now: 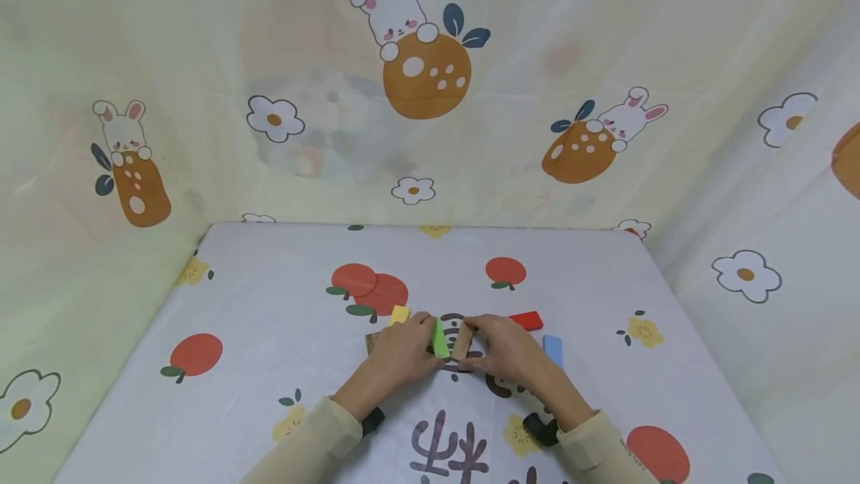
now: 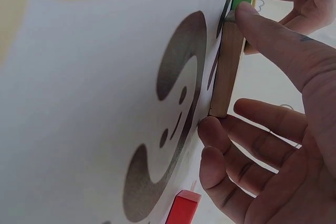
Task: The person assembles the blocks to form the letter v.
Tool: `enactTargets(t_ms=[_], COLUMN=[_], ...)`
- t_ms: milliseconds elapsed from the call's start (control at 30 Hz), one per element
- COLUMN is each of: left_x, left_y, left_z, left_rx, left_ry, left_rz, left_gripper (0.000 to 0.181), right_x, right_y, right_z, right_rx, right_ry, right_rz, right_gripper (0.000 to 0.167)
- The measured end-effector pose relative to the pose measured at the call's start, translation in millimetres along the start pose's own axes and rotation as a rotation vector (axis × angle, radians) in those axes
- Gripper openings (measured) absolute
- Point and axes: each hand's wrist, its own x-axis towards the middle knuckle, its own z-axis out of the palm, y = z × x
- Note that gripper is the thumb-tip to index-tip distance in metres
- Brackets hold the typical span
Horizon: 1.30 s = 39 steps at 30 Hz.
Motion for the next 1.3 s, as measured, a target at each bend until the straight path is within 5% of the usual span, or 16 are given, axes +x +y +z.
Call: enactTargets(t_ms=[367, 600, 867, 1300], left_x=[-4.1, -11.2, -24.9, -38.6], left_y=[1.6, 11.4, 22.0, 19.2], left_z=[-1.9, -8.7, -8.4, 2.5], left_rx=[-0.006, 0.119, 0.198, 0.223], left_ry=[0.014, 0.096, -0.047, -0.15], left_rz=[0.014, 0.115, 0.21, 0.261], left_gripper=[0.072, 0.054, 0.063, 0.079], right_x=[-2.4, -8.0, -12.8, -16.8], right_y=[5.8, 19.0, 32.8, 43.5], right_z=[-3.9, -15.8, -23.0, -22.0], right_rx=[0.062, 0.031, -0.017, -0.004], right_ry=[0.042, 0.179, 0.243, 0.214], right_rz=[0.022, 0.085, 0.302, 0.386], right_gripper=[0.069, 0.056, 0.056, 0.05])
